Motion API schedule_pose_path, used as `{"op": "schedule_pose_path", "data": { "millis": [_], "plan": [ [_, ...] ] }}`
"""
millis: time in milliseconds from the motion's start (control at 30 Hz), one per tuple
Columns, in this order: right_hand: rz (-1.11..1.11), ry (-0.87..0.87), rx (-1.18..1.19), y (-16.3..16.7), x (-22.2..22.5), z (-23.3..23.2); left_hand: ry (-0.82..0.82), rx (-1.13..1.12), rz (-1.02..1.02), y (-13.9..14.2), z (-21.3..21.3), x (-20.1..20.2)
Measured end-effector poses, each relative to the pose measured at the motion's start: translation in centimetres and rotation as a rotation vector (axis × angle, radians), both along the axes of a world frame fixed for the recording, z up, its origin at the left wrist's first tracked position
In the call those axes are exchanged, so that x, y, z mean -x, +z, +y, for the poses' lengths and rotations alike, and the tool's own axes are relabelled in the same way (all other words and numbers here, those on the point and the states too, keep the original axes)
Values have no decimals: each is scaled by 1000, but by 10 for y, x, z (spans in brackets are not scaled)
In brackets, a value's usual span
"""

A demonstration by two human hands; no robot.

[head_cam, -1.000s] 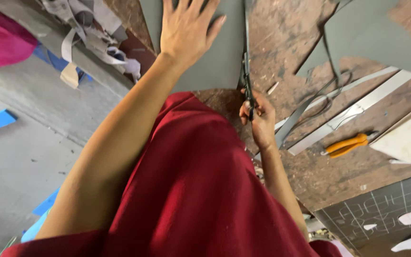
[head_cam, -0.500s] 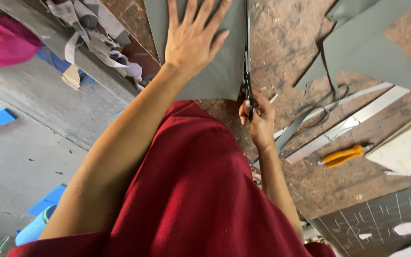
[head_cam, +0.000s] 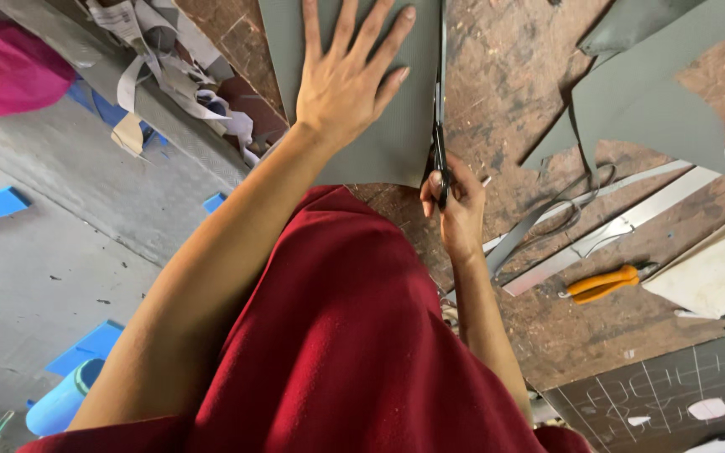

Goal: The person cuts gray leather/vinyl pieces along their edges with scissors on a wooden workbench, setting cut pieces and scraps aside. They then gather the cut pieces, unroll a roll of gray material across the bench, and peel the white paper backing from a small piece of the material.

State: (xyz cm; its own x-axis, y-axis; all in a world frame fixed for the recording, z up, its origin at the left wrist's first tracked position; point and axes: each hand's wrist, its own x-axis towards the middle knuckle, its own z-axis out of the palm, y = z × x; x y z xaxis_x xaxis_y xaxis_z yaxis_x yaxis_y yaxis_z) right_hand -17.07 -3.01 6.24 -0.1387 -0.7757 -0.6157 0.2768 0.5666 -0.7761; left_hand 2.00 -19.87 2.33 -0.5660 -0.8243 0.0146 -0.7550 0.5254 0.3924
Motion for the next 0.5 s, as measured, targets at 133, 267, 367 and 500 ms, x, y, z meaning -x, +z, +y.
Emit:
{"op": "schedule_pose_path", "data": {
  "millis": [133, 267, 367, 500],
  "plan": [
    [-3, -12, -8, -3, 0, -5, -12, -115, -4, 2, -1, 0],
    [37, 6, -6, -1, 1, -7, -15, 7, -1, -1, -2, -2],
    [30, 7, 3, 1, -1, -9, -22, -85, -14, -6, -2, -3],
    [19, 3, -11, 3, -5, -12, -29, 23, -17, -11, -1, -4]
  ]
}}
